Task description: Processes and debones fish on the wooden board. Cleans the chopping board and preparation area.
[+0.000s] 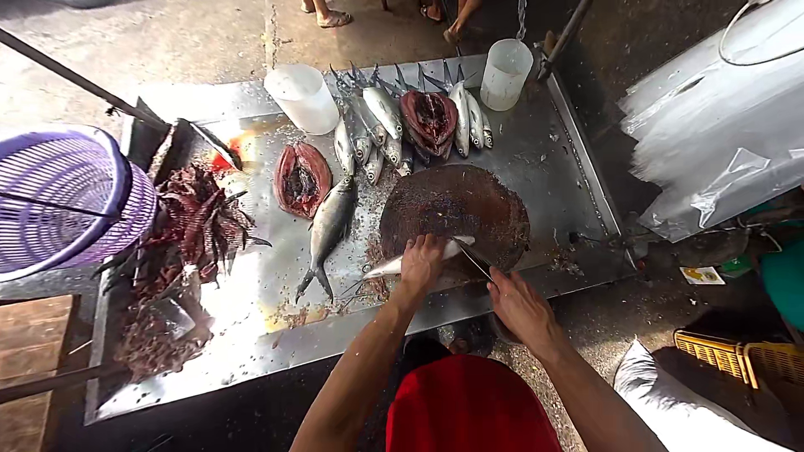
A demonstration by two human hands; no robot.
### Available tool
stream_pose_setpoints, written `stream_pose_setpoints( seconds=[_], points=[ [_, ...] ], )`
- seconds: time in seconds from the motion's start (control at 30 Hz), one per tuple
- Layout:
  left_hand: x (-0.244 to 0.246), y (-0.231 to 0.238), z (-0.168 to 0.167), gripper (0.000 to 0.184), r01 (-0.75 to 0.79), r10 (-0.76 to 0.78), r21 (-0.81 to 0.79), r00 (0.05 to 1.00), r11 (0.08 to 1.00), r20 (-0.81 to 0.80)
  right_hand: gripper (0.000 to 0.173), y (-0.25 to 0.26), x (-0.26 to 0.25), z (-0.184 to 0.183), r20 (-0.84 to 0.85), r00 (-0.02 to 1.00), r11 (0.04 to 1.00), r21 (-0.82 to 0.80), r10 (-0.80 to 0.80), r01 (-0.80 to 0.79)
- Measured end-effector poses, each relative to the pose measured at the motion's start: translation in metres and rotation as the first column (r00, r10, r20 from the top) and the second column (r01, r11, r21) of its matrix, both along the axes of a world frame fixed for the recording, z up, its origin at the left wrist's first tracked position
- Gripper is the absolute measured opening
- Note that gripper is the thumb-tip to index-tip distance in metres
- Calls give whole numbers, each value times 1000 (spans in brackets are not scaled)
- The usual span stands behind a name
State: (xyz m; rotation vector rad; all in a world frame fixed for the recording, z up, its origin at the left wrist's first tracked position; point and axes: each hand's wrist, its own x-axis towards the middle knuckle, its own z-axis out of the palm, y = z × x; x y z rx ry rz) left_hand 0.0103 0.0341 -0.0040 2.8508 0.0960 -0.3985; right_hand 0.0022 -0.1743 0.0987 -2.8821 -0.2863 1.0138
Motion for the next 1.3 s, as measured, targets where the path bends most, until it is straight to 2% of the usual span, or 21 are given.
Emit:
stream_pose_setpoints(
  seconds=[0.13, 0.23, 0.47, 0.57, 0.77, 1.03, 1.17, 1.3],
  points=[
    [-9, -3, -8, 46, -1, 0, 10, 996, 1000, 86, 42, 42, 17, 34, -51, 994, 992, -80, 94, -98],
    [-15, -5, -14, 43, -11, 7, 25, 987, 1000, 162, 43, 53, 24, 34, -65, 985, 982, -96, 157, -162],
    [-16, -6, -17, 42, -19, 15, 23, 989, 1000, 147, 49, -36, 42, -3, -54, 985, 977, -129, 164, -170],
    [-17, -10, -21, 44, -38, 34, 15, 984, 999, 176, 47, -35, 34, -3, -33, 983, 978, -104, 178, -181],
    [-30, -20, -27, 49, -53, 55, -14, 970, 999, 236, 41, -35, 26, 30, -76, 952, 945, -118, 298, -305],
    [-46, -22, -35, 49, -36, 71, -136, 961, 990, 266, 43, -20, 24, 43, -102, 896, 869, -221, 431, -443],
    [-51, -22, -44, 50, 5, 40, -128, 937, 992, 346, 40, -15, 58, 39, -250, 863, 861, -158, 439, -484],
    [-57, -22, -56, 48, 21, 31, -105, 884, 994, 466, 37, 13, 92, 37, -431, 790, 826, -157, 435, -541]
  ],
)
